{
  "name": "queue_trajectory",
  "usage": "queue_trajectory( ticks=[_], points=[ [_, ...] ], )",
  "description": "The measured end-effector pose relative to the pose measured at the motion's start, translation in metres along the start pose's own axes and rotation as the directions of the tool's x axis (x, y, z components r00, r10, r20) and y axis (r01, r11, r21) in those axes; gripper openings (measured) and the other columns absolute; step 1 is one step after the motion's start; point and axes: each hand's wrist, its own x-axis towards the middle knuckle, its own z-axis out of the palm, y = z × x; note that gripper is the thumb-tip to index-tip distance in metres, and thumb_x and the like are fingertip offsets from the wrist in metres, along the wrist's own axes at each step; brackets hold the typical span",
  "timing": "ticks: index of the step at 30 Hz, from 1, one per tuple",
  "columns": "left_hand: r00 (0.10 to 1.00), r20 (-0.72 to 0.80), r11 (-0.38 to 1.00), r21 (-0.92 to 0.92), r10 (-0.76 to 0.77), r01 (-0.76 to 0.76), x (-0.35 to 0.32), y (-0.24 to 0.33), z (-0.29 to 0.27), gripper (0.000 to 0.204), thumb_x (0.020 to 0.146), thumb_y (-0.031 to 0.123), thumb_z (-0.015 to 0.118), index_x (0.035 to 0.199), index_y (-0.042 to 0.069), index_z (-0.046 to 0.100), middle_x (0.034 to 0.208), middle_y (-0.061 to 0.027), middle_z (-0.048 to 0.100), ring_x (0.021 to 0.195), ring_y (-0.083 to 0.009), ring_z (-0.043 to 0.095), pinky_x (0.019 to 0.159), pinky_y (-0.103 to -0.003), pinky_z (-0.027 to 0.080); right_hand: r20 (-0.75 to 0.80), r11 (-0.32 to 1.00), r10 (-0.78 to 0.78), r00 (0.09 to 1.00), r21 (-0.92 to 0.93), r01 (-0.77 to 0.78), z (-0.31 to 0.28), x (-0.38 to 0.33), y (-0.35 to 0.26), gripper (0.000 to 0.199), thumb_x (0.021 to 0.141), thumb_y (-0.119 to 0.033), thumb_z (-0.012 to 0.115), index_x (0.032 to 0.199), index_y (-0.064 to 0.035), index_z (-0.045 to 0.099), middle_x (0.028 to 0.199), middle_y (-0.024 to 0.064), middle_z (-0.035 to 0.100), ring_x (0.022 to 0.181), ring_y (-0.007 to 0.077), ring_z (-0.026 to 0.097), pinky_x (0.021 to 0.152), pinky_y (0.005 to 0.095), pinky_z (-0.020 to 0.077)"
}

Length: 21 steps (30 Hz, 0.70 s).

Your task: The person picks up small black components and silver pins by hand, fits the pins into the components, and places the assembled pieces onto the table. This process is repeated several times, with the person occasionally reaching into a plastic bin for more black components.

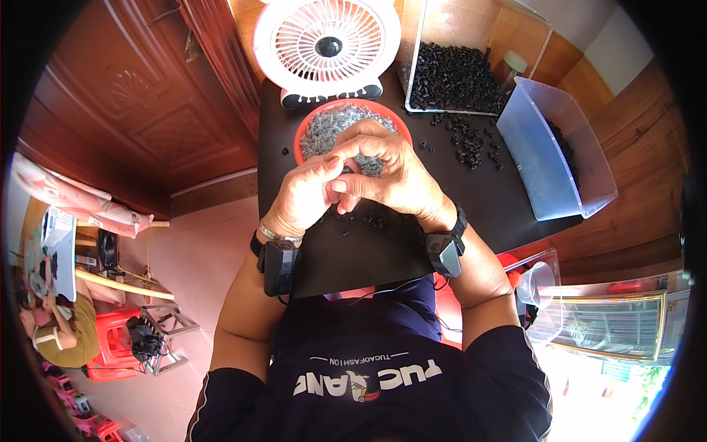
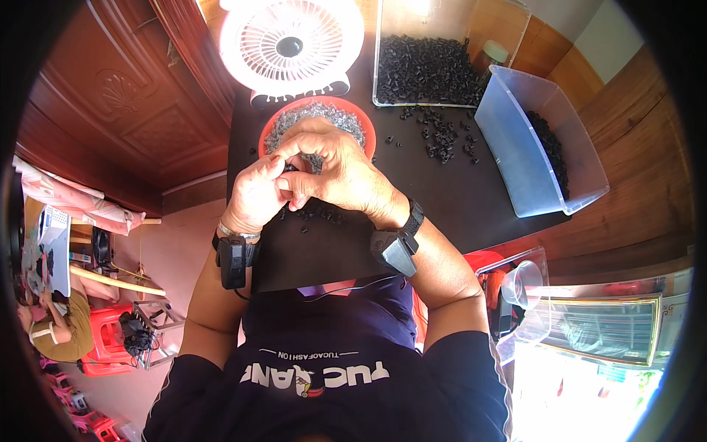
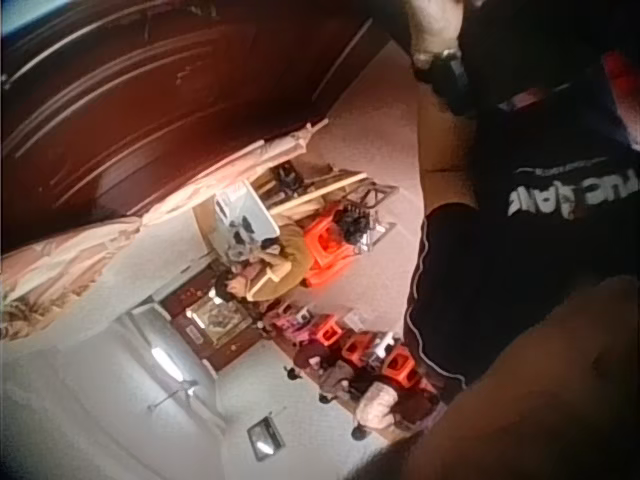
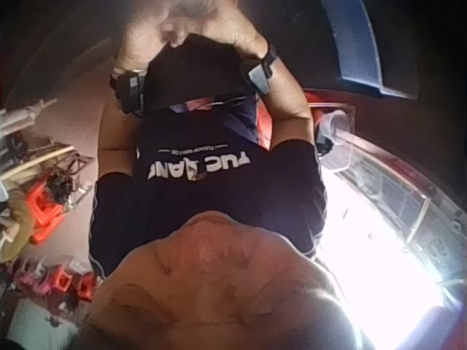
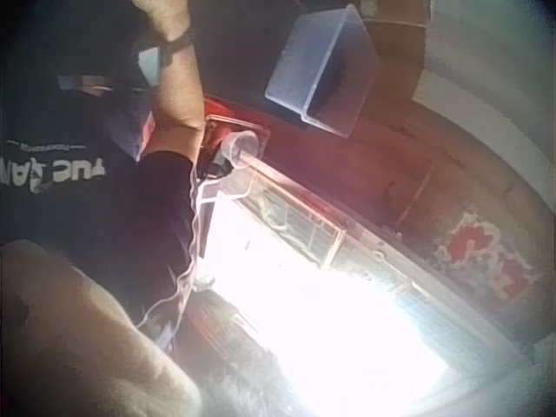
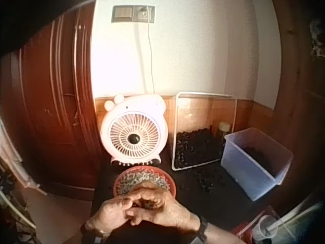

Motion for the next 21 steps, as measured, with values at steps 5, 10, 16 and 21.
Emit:
queue_trajectory(
  ticks=[5,10,16,21],
  points=[
    [1.0,0.024,1.0,0.015,0.016,-0.016,0.0002,-0.0006,-0.0001,0.042,0.096,0.035,0.047,0.093,-0.005,0.058,0.068,-0.0106,0.057,0.062,-0.0206,0.057,0.057,-0.029,0.045,-0.015,0.984,0.103,0.995,0.15,-0.1,0.0036,-0.0008,-0.0038,0.027,0.071,-0.01,0.081,0.094,-0.0065,0.068,0.1,0.0057,0.06,0.096,0.0193,0.058,0.085,0.033,0.0468],
    [0.999,0.027,1.0,0.0,0.017,-0.017,0.0006,-0.0007,-0.0027,0.042,0.095,0.036,0.046,0.093,-0.004,0.058,0.069,-0.0111,0.057,0.061,-0.0211,0.056,0.057,-0.031,0.045,-0.047,0.999,0.027,0.999,-0.018,-0.028,0.0044,-0.0006,-0.0011,0.028,0.07,-0.013,0.082,0.093,-0.0065,0.067,0.101,0.0052,0.062,0.096,0.0193,0.058,0.085,0.034,0.0463],
    [0.996,0.087,0.993,-0.112,-0.022,0.032,0.0002,-0.0003,-0.0054,0.041,0.095,0.035,0.045,0.094,-0.004,0.057,0.072,-0.0117,0.057,0.06,-0.0221,0.056,0.056,-0.031,0.045,-0.075,0.998,-0.049,0.996,0.044,0.052,0.004,0.0021,-0.0032,0.044,0.065,-0.016,0.085,0.105,-0.0082,0.067,0.105,0.0068,0.064,0.103,0.0244,0.058,0.089,0.0371,0.0464],
    [0.995,0.096,0.991,-0.133,-0.013,0.026,-0.0019,0.0001,-0.0025,0.042,0.095,0.037,0.045,0.091,-0.003,0.056,0.07,-0.0109,0.056,0.059,-0.0221,0.055,0.055,-0.03,0.044,-0.046,0.978,0.013,0.999,0.209,-0.003,0.0069,-0.0012,-0.0033,0.042,0.069,-0.014,0.082,0.107,-0.0066,0.066,0.104,0.0078,0.065,0.092,0.0234,0.062,0.083,0.0356,0.0496]
  ],
)
